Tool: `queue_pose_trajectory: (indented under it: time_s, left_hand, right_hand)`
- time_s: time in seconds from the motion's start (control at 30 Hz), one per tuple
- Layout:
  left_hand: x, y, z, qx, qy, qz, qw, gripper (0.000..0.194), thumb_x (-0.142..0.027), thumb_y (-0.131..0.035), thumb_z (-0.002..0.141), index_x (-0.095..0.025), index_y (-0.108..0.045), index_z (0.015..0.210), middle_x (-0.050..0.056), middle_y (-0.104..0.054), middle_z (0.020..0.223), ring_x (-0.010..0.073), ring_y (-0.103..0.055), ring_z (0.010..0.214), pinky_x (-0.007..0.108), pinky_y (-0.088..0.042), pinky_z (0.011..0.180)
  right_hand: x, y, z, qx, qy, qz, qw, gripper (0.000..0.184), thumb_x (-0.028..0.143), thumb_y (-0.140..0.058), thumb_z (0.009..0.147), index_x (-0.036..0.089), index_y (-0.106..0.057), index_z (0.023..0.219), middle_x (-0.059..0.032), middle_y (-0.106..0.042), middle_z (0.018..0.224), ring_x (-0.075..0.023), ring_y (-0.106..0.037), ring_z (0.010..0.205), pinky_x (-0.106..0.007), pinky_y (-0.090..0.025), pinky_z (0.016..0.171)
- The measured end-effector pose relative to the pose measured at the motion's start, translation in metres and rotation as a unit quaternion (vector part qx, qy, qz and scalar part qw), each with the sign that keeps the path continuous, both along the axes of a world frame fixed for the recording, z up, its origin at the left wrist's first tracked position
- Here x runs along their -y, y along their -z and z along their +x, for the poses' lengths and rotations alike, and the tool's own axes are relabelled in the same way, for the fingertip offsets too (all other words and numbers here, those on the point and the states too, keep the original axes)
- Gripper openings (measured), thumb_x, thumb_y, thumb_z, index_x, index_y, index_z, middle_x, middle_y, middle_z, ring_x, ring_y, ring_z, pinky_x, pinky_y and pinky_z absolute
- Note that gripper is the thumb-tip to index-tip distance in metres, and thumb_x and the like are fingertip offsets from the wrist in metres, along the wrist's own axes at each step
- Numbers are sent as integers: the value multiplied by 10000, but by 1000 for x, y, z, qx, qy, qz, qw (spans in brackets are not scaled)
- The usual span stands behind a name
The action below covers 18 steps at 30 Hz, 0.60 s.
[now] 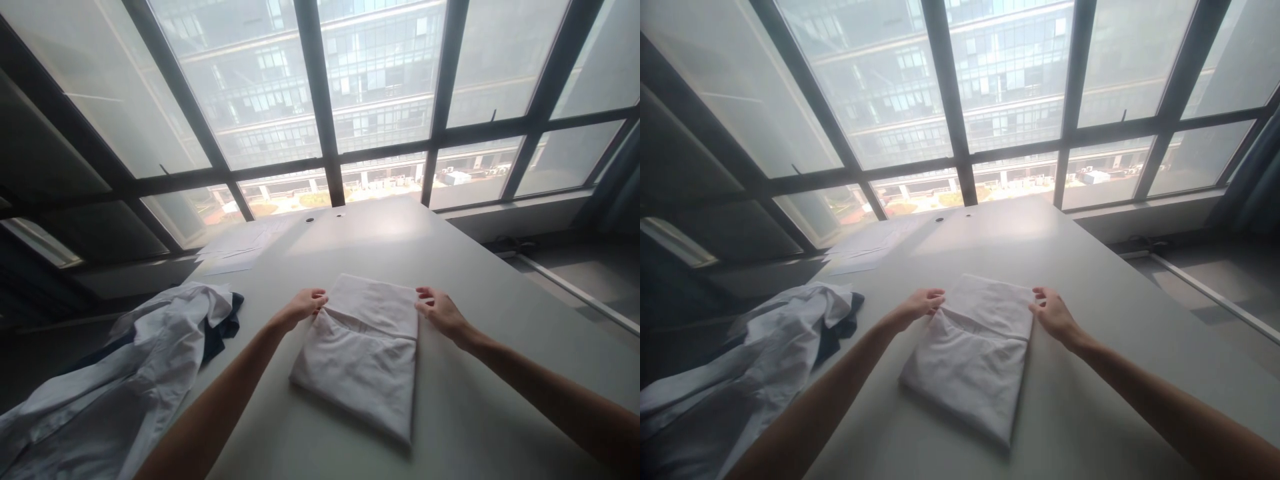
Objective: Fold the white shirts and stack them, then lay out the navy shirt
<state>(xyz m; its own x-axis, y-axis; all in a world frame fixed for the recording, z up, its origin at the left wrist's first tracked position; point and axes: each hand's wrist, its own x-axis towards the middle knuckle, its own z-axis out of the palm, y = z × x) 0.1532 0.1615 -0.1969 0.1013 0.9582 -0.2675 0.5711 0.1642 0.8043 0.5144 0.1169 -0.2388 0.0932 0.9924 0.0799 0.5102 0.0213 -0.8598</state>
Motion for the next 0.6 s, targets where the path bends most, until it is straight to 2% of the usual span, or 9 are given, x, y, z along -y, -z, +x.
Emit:
queue_pose_trajectory:
  time_s: [0.07, 0.17, 0.23, 0.3, 0.37, 0.4, 0.53, 0.6]
  left_hand:
    - [-10, -3, 6, -27, 23, -11, 999, 498, -503, -755, 734, -121, -726, 1052, 79, -737, 973, 226, -665, 873, 275, -501, 707]
    - [-21, -3, 11, -55, 33, -19, 998, 413, -496, -795, 671, -125, -723, 835, 43, -688, 763, 204, -625, 745, 264, -450, 621]
    - [-25, -3, 9, -59, 28, -23, 998, 412, -499, -813, 643, -130, -704, 791, 28, -651, 695, 192, -603, 703, 262, -436, 602]
    - [-27, -1, 4, -64, 20, -23, 998, 440, -529, -827, 623, -142, -691, 781, 16, -622, 659, 185, -589, 679, 259, -428, 592]
    - [-27, 1, -1, -66, 13, -27, 997, 478, -583, -828, 613, -155, -678, 764, 9, -602, 633, 180, -581, 656, 256, -421, 577]
    - [-27, 2, -4, -66, 11, -31, 997, 496, -613, -822, 612, -160, -671, 749, 7, -595, 621, 178, -577, 643, 254, -415, 567]
    - [-31, 6, -6, -62, 8, -44, 997, 540, -676, -791, 629, -162, -648, 710, 1, -571, 594, 160, -551, 597, 243, -394, 534]
    - [-32, 7, -4, -53, 9, -40, 998, 522, -633, -806, 639, -152, -674, 792, -2, -584, 629, 154, -551, 605, 240, -403, 542]
  right_hand:
    - [10, -8, 4, -7, -28, -61, 998, 505, 300, -623, 810, 102, -618, 1275, -178, -690, 1167, -265, -692, 997, -369, -577, 835]
    - [25, -15, 10, -45, -46, -117, 991, 564, 333, -655, 791, 133, -605, 1316, -184, -671, 1248, -293, -679, 1088, -397, -576, 875]
    - [33, -16, 13, -42, -39, -85, 995, 596, 351, -659, 785, 148, -593, 1342, -189, -640, 1311, -312, -659, 1131, -428, -571, 893]
    - [38, -14, 12, 7, -44, -2, 999, 525, 350, -638, 800, 173, -627, 1293, -169, -641, 1297, -309, -652, 1116, -441, -562, 898]
    - [38, -10, 9, 48, -69, 47, 995, 412, 358, -610, 830, 185, -669, 1200, -141, -672, 1212, -282, -666, 1040, -416, -561, 871]
    - [36, -8, 7, 53, -80, 41, 994, 386, 366, -605, 842, 179, -674, 1173, -133, -685, 1167, -265, -677, 981, -395, -564, 841]
    - [17, -1, 5, 45, -68, -47, 996, 439, 335, -652, 814, 120, -635, 1197, -107, -729, 979, -216, -692, 790, -316, -547, 706]
    - [8, 0, 8, 48, -82, -94, 991, 482, 300, -660, 799, 118, -609, 1242, -48, -725, 793, -196, -669, 669, -285, -507, 603]
